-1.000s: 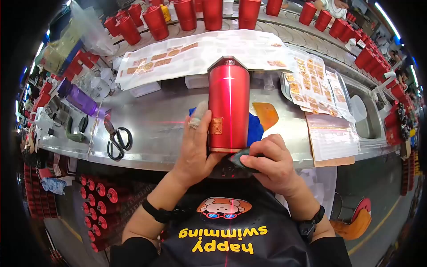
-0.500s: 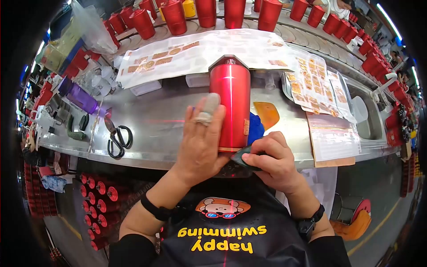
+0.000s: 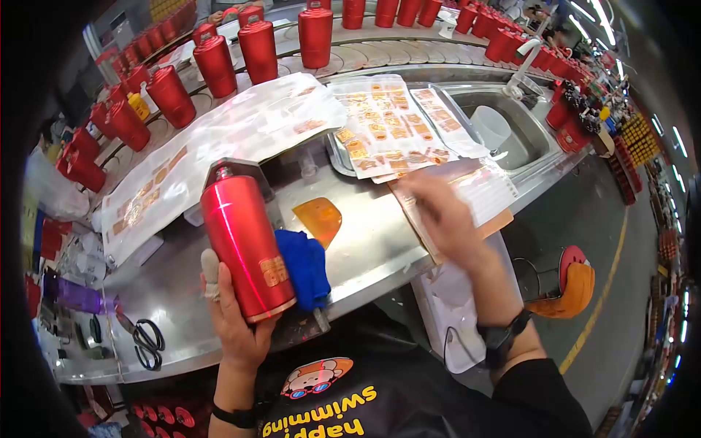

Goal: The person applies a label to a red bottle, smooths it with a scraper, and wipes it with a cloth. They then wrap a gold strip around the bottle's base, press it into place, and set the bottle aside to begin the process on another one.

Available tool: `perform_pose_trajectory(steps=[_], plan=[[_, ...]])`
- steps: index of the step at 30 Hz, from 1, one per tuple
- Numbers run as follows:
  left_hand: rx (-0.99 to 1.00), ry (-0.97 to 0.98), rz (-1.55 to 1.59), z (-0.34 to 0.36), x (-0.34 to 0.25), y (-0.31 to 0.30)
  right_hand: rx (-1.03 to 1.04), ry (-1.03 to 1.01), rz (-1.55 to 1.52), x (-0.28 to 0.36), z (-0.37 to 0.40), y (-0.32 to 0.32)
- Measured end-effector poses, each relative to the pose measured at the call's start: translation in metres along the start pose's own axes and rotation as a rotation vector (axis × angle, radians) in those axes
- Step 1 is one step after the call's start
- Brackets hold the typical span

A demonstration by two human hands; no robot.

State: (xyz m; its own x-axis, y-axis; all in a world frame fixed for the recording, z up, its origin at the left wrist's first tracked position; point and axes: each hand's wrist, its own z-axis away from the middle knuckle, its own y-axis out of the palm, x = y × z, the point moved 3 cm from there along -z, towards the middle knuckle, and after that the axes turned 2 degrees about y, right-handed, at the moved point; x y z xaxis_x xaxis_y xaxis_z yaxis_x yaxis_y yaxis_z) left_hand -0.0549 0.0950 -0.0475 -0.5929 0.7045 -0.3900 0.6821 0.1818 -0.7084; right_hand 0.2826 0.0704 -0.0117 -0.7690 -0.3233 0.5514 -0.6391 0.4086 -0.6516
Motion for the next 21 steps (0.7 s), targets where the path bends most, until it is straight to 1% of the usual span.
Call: perform_pose_trajectory(steps=[1,2,3,5,6,7,10,13,14,17,20,21], plan=[[0.000,0.006,0.010,0.000,0.000,0.001,0.020,-0.061,0.161,-0.032,-0.013,-0.017],[0.001,0.010,0.016,-0.001,0.000,0.000,-0.006,-0.042,0.237,-0.066,-0.023,-0.030],[0.004,0.013,0.021,-0.001,0.000,-0.001,0.036,0.030,0.206,-0.109,-0.035,-0.043],[0.018,0.003,0.036,0.001,0.001,0.000,0.123,0.205,0.539,-0.179,-0.061,-0.065],[0.028,-0.007,0.031,0.002,0.002,-0.001,0.181,0.244,0.678,-0.206,-0.071,-0.069],[0.036,-0.018,0.025,0.004,0.003,-0.001,0.238,0.280,0.817,-0.219,-0.081,-0.070],[0.069,-0.030,0.010,0.006,0.003,-0.002,0.394,0.389,0.914,-0.241,-0.091,-0.067],[0.084,-0.046,0.030,0.011,0.007,-0.001,0.466,0.332,0.976,-0.253,-0.104,-0.080],[0.097,-0.037,0.010,0.012,0.007,-0.002,0.394,0.165,1.018,-0.284,-0.103,-0.088],[0.071,-0.034,0.035,0.011,0.007,0.000,0.148,0.457,0.861,-0.310,-0.110,-0.097],[0.093,-0.037,0.018,0.016,0.011,0.000,0.322,0.696,0.911,-0.315,-0.113,-0.094],[0.091,-0.037,0.014,0.015,0.010,0.000,0.316,0.632,0.921,-0.312,-0.116,-0.095]])
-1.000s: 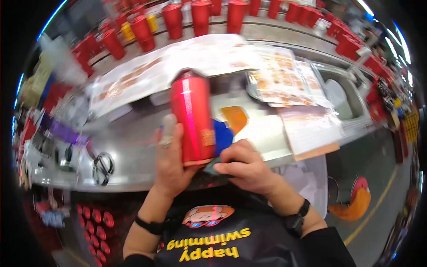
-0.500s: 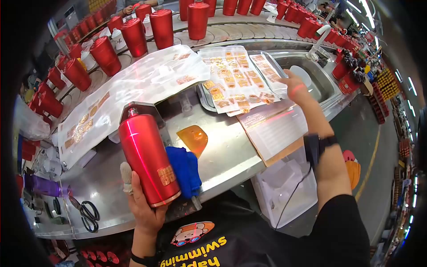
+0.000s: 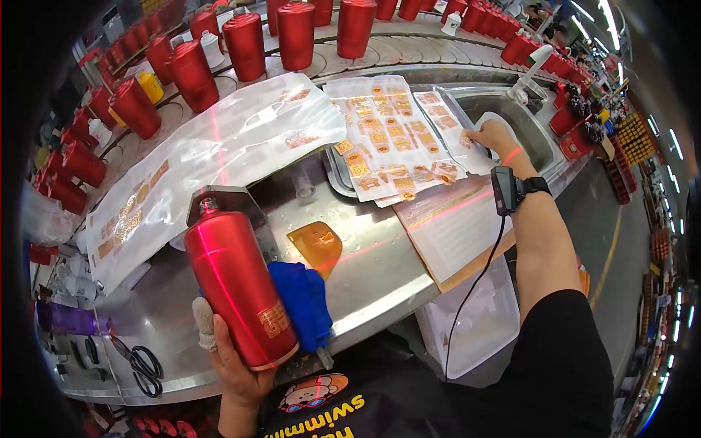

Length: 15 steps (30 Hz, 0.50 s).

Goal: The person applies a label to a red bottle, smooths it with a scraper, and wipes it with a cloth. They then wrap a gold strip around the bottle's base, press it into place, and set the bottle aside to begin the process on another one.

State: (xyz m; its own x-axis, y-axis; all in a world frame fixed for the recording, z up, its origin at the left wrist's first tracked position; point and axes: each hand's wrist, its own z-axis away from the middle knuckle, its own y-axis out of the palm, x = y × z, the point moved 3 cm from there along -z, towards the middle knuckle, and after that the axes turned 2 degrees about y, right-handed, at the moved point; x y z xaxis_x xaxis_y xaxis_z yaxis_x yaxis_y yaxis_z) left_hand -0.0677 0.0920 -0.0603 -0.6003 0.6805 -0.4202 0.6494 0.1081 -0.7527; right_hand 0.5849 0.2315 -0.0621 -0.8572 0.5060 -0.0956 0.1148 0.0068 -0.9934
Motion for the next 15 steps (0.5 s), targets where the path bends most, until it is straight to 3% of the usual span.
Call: perform_pose_trajectory(steps=[5,8,11,13,15], plan=[[-0.003,-0.015,0.005,0.001,-0.001,0.000,-0.258,-0.269,0.202,0.002,-0.009,-0.002],[-0.012,-0.010,0.000,-0.006,-0.005,-0.001,-0.281,-0.138,0.263,0.017,0.008,-0.018],[-0.010,0.013,-0.025,-0.005,-0.002,-0.001,-0.088,-0.261,-0.021,0.066,0.016,-0.059],[-0.024,0.041,0.006,-0.007,-0.002,-0.001,-0.092,-0.486,-0.250,0.109,0.025,-0.090],[-0.054,0.053,0.017,-0.007,0.000,0.002,0.037,-0.598,-0.570,0.160,0.027,-0.116]])
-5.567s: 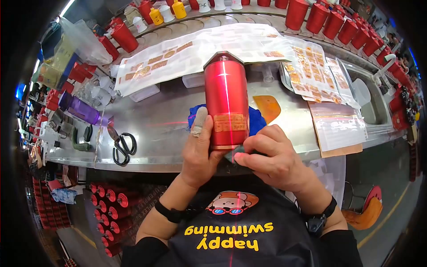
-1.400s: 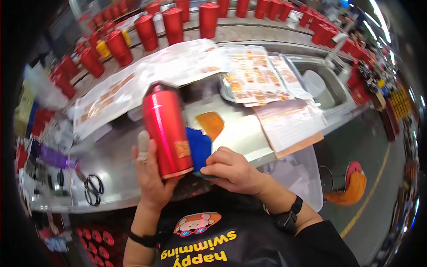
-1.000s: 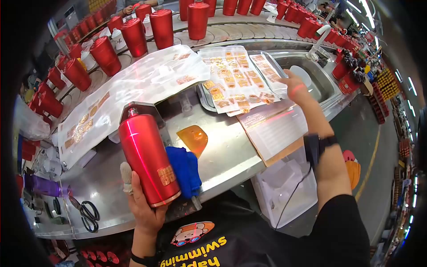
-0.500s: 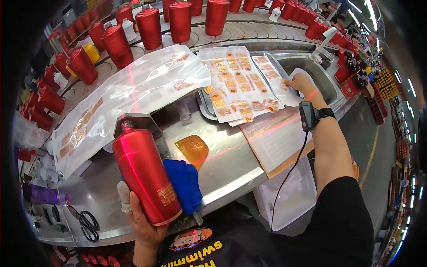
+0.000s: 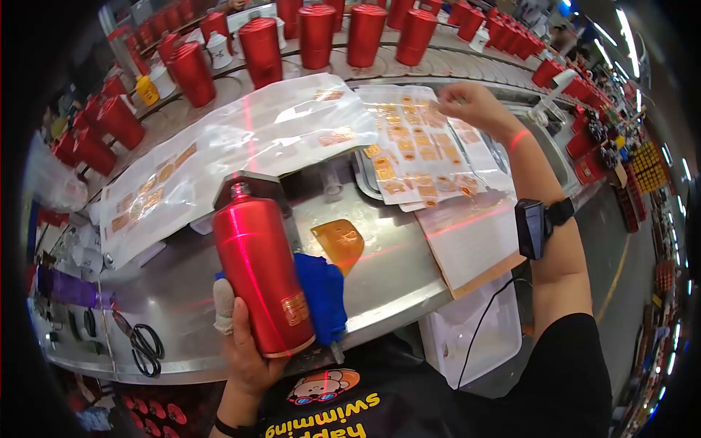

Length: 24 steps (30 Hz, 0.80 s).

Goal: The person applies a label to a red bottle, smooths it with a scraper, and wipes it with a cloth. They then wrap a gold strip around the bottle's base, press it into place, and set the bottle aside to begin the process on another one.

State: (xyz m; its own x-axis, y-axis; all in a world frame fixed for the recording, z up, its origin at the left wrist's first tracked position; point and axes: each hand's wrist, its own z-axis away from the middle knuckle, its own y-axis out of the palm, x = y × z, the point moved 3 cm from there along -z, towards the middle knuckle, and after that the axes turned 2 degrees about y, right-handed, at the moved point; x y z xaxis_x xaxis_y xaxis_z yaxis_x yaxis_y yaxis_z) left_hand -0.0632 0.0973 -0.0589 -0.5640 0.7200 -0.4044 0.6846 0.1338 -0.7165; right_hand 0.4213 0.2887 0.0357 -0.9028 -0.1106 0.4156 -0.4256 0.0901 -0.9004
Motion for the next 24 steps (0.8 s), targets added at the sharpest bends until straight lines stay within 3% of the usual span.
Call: perform_pose_trajectory(steps=[3,6,7,9,12,15,17,19,21,24], plan=[[0.001,-0.003,-0.004,-0.003,-0.002,-0.002,0.077,-0.024,-0.247,0.092,-0.038,0.011],[-0.020,0.015,0.021,-0.003,0.000,0.000,0.201,-0.043,-0.313,0.129,-0.088,0.055],[-0.019,0.011,0.024,-0.003,0.001,0.000,0.131,-0.288,-0.054,0.125,-0.116,0.081],[-0.032,0.022,0.034,-0.004,0.003,0.000,0.206,-0.337,0.182,0.127,-0.142,0.122],[-0.037,0.041,0.024,-0.007,0.002,-0.001,0.143,-0.176,0.428,0.129,-0.147,0.158],[-0.095,0.018,0.073,-0.009,0.003,-0.001,0.096,-0.292,0.458,0.138,-0.136,0.149],[-0.069,-0.104,0.122,-0.013,0.004,0.000,0.004,-0.516,0.206,0.160,-0.112,0.120],[0.008,-0.229,0.189,-0.014,0.008,0.000,-0.084,-0.576,0.059,0.192,-0.072,0.092],[-0.034,-0.165,0.081,-0.014,0.004,-0.005,0.018,-0.495,0.051,0.223,-0.032,0.065],[-0.071,-0.071,-0.024,-0.021,-0.002,-0.015,0.101,-0.574,-0.106,0.261,0.020,0.034]])
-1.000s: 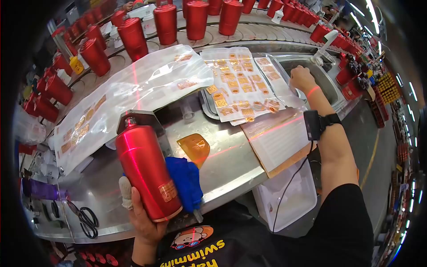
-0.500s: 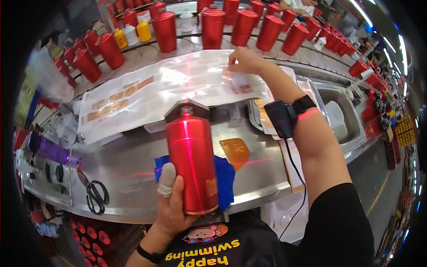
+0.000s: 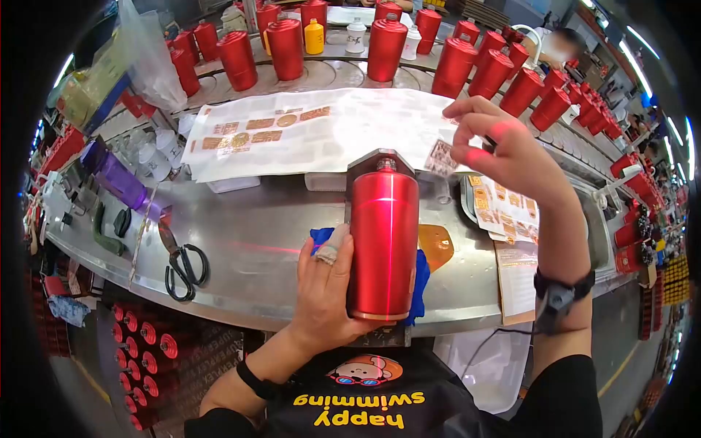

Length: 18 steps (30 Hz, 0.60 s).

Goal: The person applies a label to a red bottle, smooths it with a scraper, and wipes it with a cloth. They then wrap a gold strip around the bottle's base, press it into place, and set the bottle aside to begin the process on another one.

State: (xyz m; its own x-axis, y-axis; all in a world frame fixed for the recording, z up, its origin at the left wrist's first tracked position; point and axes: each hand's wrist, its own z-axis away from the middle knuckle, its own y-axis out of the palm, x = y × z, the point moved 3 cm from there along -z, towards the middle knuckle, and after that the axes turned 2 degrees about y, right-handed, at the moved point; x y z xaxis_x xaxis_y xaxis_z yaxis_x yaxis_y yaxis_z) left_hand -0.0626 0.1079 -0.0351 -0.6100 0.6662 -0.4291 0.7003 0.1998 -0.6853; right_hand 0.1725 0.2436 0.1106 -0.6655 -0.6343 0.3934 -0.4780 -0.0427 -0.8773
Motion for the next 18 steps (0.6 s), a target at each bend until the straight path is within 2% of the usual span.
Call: perform_pose_trajectory(steps=[3,6,9,12,15,18], plan=[[0.025,0.012,-0.084,-0.001,-0.004,-0.001,0.053,-0.047,-0.139,0.041,0.018,0.001],[0.028,0.017,-0.055,0.001,-0.004,-0.001,0.085,0.046,-0.241,0.050,0.023,0.035],[0.132,-0.017,0.179,0.001,0.004,-0.007,0.019,-0.003,-0.239,0.038,0.026,0.064],[0.084,-0.124,0.590,-0.009,0.019,-0.009,-0.039,0.060,-0.235,0.043,0.032,0.070],[0.062,-0.325,0.574,-0.041,0.023,-0.002,-0.083,0.089,-0.282,0.046,0.033,0.076],[-0.010,-0.382,0.652,-0.055,0.030,0.017,-0.180,0.010,-0.199,0.043,0.033,0.084]])
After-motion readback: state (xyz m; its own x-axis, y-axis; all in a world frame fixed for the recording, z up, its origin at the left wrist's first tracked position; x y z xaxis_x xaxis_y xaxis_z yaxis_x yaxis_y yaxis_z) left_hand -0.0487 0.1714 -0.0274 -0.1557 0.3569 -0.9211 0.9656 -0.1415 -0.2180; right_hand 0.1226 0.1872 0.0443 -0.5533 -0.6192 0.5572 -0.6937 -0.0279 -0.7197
